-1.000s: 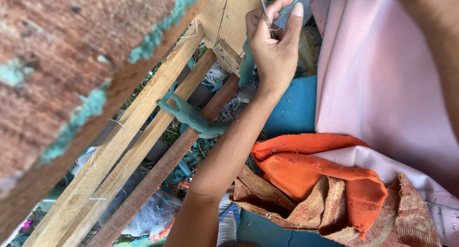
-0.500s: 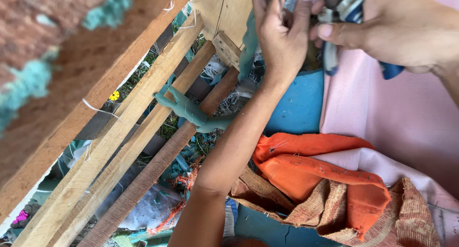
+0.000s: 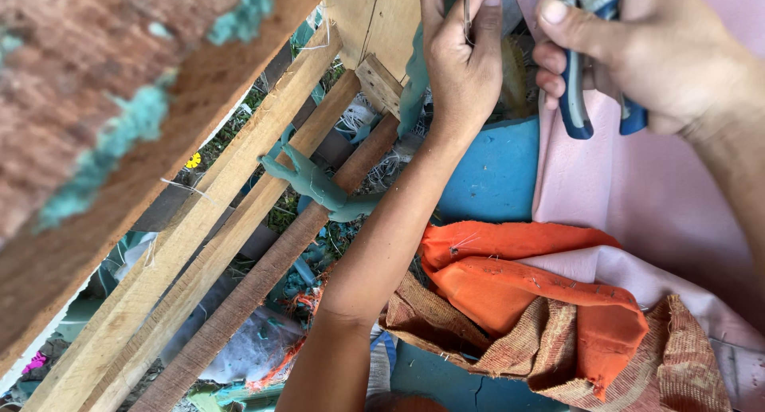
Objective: The person uses a hammer and a metal rod to tap and adjust a wooden frame. They repeatedly position the rod against the frame and strike it with the hammer to align or secure the wood. The person also uses pliers to grip and adjust parts of the frame.
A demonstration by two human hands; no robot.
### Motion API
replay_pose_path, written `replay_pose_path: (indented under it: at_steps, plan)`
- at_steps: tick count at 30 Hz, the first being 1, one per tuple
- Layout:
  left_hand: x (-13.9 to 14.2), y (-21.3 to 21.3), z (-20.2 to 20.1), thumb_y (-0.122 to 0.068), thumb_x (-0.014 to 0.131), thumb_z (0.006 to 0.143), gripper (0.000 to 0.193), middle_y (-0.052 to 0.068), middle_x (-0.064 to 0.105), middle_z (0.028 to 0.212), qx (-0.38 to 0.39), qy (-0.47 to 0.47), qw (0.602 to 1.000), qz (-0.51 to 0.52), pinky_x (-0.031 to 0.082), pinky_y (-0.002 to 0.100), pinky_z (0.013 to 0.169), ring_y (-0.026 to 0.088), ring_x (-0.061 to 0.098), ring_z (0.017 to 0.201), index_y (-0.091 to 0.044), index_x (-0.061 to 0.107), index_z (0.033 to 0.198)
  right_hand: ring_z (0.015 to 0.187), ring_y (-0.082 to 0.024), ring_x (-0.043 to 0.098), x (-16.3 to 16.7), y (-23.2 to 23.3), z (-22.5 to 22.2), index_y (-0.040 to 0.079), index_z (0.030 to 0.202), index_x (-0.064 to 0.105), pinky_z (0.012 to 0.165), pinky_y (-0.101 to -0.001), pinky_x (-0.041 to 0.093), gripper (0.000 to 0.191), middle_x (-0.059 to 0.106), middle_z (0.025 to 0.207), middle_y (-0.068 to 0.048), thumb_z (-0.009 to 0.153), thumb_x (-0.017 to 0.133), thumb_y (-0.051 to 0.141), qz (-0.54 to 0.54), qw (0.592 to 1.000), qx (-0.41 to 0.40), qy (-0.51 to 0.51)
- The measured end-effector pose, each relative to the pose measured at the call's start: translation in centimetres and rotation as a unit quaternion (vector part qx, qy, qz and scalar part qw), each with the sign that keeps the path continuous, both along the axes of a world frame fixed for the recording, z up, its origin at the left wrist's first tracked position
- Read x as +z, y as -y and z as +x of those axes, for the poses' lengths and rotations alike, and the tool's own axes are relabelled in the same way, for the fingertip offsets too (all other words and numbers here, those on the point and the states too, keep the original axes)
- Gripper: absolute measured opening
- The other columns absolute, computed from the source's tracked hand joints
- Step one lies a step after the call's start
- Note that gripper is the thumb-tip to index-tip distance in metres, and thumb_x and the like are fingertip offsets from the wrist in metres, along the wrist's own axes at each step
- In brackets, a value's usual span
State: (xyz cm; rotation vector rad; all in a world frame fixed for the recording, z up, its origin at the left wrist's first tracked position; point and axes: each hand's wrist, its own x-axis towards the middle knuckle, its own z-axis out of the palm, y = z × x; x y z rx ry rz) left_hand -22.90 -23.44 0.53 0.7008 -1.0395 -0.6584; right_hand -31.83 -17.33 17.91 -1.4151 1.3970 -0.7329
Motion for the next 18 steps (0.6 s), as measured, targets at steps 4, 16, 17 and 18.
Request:
replay_pose_path:
  at_steps: [4, 16, 17, 18]
  plan:
    - [0.0, -0.3, -0.2, -0.014, 0.061, 0.115, 0.019, -0.001, 0.050, 0.116, -0.017, 0.009, 1.000, -0.002, 0.051, 0.021, 0.073, 0.007, 0.055, 0.089, -0.020, 0.066, 0.131, 0.073, -0.021, 0.061, -2.5, -2.0, 0.8, 0.007, 0.115, 0.055, 0.066, -0.0387, 0.059, 0.013, 0.060, 0.084, -0.006, 0.109, 0.061, 0.017, -0.013, 0.986, -0.062, 0.151]
    - [-1.1, 0.8, -1.4, 0.000, 0.060, 0.109, 0.048, 0.000, 0.048, 0.140, 0.026, 0.139, 0.990, -0.001, 0.060, 0.029, 0.092, 0.018, 0.066, 0.116, -0.029, 0.051, 0.147, 0.095, -0.014, 0.069, -1.6, -3.4, 1.0, 0.001, 0.125, 0.053, 0.077, -0.0263, 0.056, 0.028, 0.069, 0.100, -0.005, 0.100, 0.064, 0.005, -0.156, 0.976, -0.043, -0.143]
    - [-1.4, 0.5, -1.5, 0.002, 0.058, 0.108, 0.052, 0.000, 0.047, 0.145, 0.012, 0.134, 0.991, 0.006, 0.061, 0.028, 0.091, 0.018, 0.068, 0.113, -0.029, 0.049, 0.149, 0.092, -0.017, 0.067, -1.3, -3.6, 1.1, 0.000, 0.126, 0.054, 0.076, -0.0282, 0.055, 0.027, 0.069, 0.099, -0.007, 0.103, 0.065, 0.006, -0.179, 0.964, -0.039, -0.192]
    - [-1.7, 0.3, -1.6, 0.004, 0.055, 0.107, 0.056, 0.000, 0.045, 0.149, -0.002, 0.130, 0.991, 0.014, 0.062, 0.026, 0.089, 0.017, 0.069, 0.110, -0.029, 0.048, 0.151, 0.090, -0.019, 0.066, -1.0, -3.6, 1.0, -0.001, 0.128, 0.055, 0.076, -0.0301, 0.055, 0.026, 0.068, 0.099, -0.008, 0.105, 0.065, 0.008, -0.202, 0.949, -0.034, -0.240]
